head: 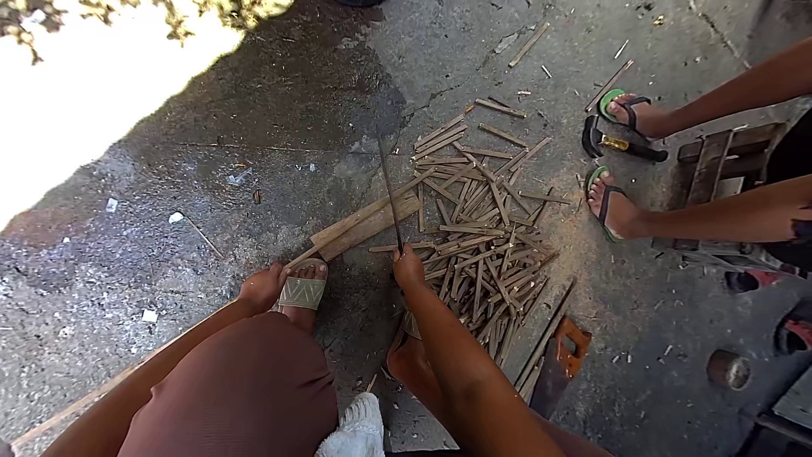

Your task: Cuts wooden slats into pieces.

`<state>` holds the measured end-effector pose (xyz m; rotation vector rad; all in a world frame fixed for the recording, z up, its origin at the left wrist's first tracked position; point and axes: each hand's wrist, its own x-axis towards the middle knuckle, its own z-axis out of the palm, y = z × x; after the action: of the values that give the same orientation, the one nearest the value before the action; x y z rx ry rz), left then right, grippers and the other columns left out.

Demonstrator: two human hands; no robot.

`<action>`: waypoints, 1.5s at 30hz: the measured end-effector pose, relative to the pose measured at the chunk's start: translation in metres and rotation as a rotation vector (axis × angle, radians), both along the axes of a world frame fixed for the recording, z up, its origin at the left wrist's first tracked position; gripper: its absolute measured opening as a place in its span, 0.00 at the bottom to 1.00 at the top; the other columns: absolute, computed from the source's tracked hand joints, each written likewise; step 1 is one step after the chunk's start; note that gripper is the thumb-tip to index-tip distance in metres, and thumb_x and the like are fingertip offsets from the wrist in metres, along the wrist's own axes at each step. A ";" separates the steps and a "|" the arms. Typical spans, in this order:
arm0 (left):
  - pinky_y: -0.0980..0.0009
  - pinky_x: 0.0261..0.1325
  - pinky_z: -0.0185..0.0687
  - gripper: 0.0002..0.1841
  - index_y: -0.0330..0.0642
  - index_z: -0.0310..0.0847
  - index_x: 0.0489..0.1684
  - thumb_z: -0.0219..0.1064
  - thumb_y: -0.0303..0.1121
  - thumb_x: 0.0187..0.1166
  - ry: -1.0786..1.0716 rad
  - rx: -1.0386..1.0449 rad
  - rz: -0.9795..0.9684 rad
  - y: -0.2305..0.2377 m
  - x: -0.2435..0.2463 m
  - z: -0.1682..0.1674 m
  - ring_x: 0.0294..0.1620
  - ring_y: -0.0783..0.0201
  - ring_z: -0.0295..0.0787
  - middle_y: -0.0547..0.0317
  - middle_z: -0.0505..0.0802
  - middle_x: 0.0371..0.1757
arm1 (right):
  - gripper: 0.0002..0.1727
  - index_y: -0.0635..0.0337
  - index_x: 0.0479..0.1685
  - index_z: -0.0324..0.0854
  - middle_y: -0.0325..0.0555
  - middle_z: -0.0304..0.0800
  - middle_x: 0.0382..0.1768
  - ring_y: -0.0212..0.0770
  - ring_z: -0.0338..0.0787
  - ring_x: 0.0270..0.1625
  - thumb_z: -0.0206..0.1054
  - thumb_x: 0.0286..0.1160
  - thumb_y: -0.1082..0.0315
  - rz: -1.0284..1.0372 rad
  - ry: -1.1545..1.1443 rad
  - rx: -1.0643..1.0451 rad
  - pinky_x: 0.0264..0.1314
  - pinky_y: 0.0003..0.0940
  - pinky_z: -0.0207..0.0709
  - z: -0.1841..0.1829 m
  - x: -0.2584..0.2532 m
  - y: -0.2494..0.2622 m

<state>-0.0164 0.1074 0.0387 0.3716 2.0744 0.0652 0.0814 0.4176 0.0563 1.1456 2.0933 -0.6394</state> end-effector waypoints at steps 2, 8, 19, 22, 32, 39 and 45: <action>0.34 0.67 0.78 0.32 0.33 0.72 0.73 0.32 0.52 0.97 -0.054 0.027 0.001 0.001 -0.001 -0.003 0.69 0.32 0.86 0.29 0.88 0.63 | 0.25 0.64 0.72 0.74 0.66 0.90 0.58 0.63 0.91 0.65 0.46 0.97 0.54 -0.026 0.032 -0.008 0.67 0.61 0.80 0.011 -0.008 -0.001; 0.32 0.70 0.74 0.33 0.29 0.73 0.71 0.31 0.50 0.98 -0.144 0.138 0.014 -0.003 0.002 -0.024 0.69 0.30 0.84 0.26 0.87 0.63 | 0.23 0.72 0.63 0.79 0.61 0.89 0.35 0.56 0.90 0.32 0.54 0.94 0.57 -0.026 0.794 0.181 0.41 0.55 0.85 0.063 -0.029 -0.002; 0.34 0.76 0.69 0.33 0.31 0.73 0.75 0.31 0.50 0.98 -0.186 0.176 0.022 -0.002 -0.013 -0.015 0.75 0.33 0.81 0.27 0.85 0.68 | 0.26 0.61 0.80 0.72 0.67 0.89 0.62 0.65 0.89 0.68 0.44 0.97 0.55 0.016 -0.021 0.067 0.68 0.64 0.80 0.011 -0.015 0.003; 0.32 0.71 0.72 0.31 0.31 0.76 0.69 0.36 0.51 0.97 -0.149 0.173 0.036 -0.005 -0.014 -0.018 0.69 0.32 0.85 0.28 0.88 0.62 | 0.26 0.64 0.77 0.74 0.68 0.89 0.61 0.65 0.89 0.67 0.44 0.97 0.54 -0.006 0.017 0.046 0.68 0.64 0.79 0.013 -0.011 0.010; 0.66 0.35 0.79 0.26 0.36 0.78 0.41 0.43 0.48 0.97 -0.365 0.378 0.268 -0.015 -0.007 0.005 0.24 0.64 0.78 0.57 0.78 0.25 | 0.25 0.64 0.76 0.74 0.67 0.89 0.61 0.64 0.90 0.67 0.44 0.97 0.55 0.055 -0.043 0.041 0.68 0.63 0.79 0.015 0.000 0.026; 0.75 0.21 0.58 0.28 0.45 0.68 0.28 0.36 0.53 0.97 -0.573 0.278 0.414 -0.001 -0.012 0.026 0.14 0.71 0.60 0.68 0.67 0.17 | 0.27 0.68 0.65 0.79 0.68 0.91 0.53 0.66 0.91 0.61 0.46 0.97 0.52 0.008 0.102 0.056 0.64 0.65 0.80 0.032 -0.008 0.029; 0.75 0.18 0.59 0.29 0.46 0.66 0.26 0.36 0.55 0.96 -0.553 0.205 0.441 0.005 -0.021 0.044 0.12 0.70 0.60 0.67 0.66 0.14 | 0.24 0.73 0.61 0.78 0.63 0.88 0.33 0.61 0.91 0.36 0.51 0.95 0.56 -0.095 0.703 0.222 0.43 0.61 0.83 0.039 -0.026 0.022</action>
<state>-0.0374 0.1121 0.0829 0.0017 1.5654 0.5823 0.0557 0.4392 0.0957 1.2691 2.7641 -0.9799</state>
